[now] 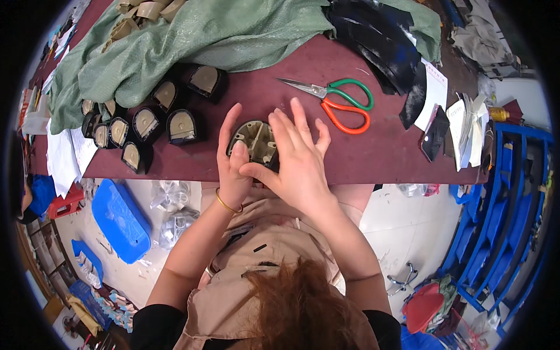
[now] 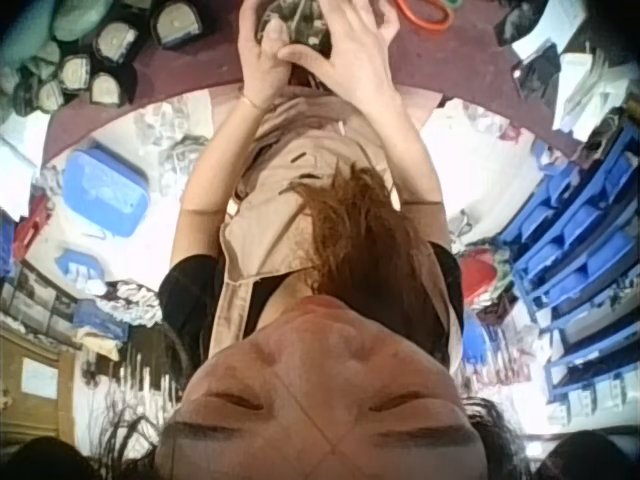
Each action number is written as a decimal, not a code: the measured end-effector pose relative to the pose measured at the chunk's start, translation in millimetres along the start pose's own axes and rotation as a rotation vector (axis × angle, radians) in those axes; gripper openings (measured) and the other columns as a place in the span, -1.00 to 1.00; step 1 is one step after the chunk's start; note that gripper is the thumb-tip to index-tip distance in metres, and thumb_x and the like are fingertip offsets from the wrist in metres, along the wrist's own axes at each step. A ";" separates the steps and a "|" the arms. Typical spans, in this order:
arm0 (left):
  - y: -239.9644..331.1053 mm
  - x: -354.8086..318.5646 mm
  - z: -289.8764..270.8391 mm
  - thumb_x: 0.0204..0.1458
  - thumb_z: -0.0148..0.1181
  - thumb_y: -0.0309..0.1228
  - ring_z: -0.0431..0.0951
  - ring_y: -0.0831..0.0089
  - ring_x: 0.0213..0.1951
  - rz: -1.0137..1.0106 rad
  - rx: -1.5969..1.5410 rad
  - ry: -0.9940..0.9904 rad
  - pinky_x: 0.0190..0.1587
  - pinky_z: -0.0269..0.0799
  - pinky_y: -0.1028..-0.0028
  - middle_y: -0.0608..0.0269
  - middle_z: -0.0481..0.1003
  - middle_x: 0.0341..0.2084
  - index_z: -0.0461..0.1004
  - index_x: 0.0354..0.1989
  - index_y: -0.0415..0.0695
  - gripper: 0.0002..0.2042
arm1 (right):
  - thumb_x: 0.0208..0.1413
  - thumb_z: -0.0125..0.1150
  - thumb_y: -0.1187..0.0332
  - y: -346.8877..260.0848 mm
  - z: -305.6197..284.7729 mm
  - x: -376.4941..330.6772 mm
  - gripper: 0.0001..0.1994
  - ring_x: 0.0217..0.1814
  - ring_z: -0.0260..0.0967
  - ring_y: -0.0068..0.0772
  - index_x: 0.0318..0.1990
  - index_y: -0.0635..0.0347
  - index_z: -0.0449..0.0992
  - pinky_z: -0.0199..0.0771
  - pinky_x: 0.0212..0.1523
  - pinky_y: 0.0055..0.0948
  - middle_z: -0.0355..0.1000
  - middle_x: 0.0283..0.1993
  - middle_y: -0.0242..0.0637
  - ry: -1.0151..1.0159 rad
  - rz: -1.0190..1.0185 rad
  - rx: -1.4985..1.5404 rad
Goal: Manually assemble black leather or synthetic patches onto light brown plastic shoe heel molds.
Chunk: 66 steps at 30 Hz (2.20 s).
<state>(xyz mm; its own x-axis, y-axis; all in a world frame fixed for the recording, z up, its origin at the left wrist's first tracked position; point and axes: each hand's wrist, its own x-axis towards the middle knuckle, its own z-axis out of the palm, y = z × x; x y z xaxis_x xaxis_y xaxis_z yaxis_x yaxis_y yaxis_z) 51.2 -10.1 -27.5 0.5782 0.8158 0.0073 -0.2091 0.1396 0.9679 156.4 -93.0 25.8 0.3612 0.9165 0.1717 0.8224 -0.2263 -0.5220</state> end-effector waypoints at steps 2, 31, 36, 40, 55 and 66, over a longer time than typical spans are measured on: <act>4.5 -3.4 2.0 0.11 0.03 -0.18 0.36 0.49 0.01 -0.052 -0.031 -0.005 0.07 0.28 0.47 0.17 0.25 0.14 0.08 0.30 -0.21 -0.38 | -0.04 0.16 -0.21 -0.1 -1.9 -1.0 -0.16 0.46 -0.09 -0.04 0.17 0.42 0.27 -0.18 0.29 0.07 0.24 0.23 0.06 -0.035 -0.030 -0.172; 5.5 13.0 -7.0 0.29 -0.21 -0.17 0.37 0.47 0.09 -0.335 -0.544 -0.278 0.16 0.25 0.43 0.21 0.35 0.08 0.14 0.27 -0.24 -0.52 | -0.33 0.52 0.45 44.3 27.2 4.8 -0.16 0.24 0.28 -0.19 0.22 0.30 0.24 0.31 0.20 -0.28 0.29 0.22 -0.09 -0.011 -0.036 0.820; 7.5 11.3 4.5 0.30 -0.22 -0.18 0.43 0.50 -0.01 -0.242 -0.319 -0.132 0.08 0.33 0.46 0.20 0.43 -0.03 0.32 0.13 -0.26 -0.57 | -0.34 0.52 0.43 37.2 35.4 1.8 -0.14 0.28 0.24 -0.05 0.23 0.33 0.21 0.25 0.25 -0.21 0.27 0.23 0.01 0.132 -0.130 0.585; 12.8 17.6 10.8 0.28 -0.30 0.02 0.51 0.46 -0.17 -0.386 -0.478 0.060 -0.04 0.43 0.46 0.20 0.52 -0.21 0.44 -0.05 -0.29 -0.43 | -0.31 0.52 0.40 36.1 38.9 2.8 -0.14 0.25 0.26 0.03 0.24 0.30 0.20 0.30 0.21 -0.17 0.22 0.26 0.02 0.188 -0.190 0.513; 14.3 10.4 -11.9 0.28 -0.29 -0.01 0.38 0.18 0.11 -0.375 -0.636 -0.258 0.06 0.45 0.20 0.10 0.20 0.18 -0.16 0.37 0.14 -0.46 | -0.12 0.43 0.31 27.1 26.2 17.0 -0.22 0.25 0.21 -0.38 0.29 0.21 0.19 0.42 -0.01 -0.44 0.20 0.29 -0.17 -0.115 0.238 0.901; 5.3 18.5 -11.4 0.25 -0.07 -0.31 0.37 0.30 0.11 -0.412 -0.640 -0.157 0.02 0.49 0.13 0.17 0.26 0.11 0.12 0.25 0.00 -0.60 | 0.25 0.00 0.32 32.6 39.4 18.9 -0.52 0.35 0.10 -0.37 0.29 0.26 0.19 0.04 0.33 -0.40 0.16 0.33 -0.18 -0.079 0.259 1.159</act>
<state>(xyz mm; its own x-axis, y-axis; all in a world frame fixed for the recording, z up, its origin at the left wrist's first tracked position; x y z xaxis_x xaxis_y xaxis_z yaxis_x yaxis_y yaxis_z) 51.8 12.1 -25.1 0.8029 0.5455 -0.2404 -0.3399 0.7503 0.5670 172.8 -70.1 -20.9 0.3969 0.9143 -0.0805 -0.1728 -0.0117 -0.9849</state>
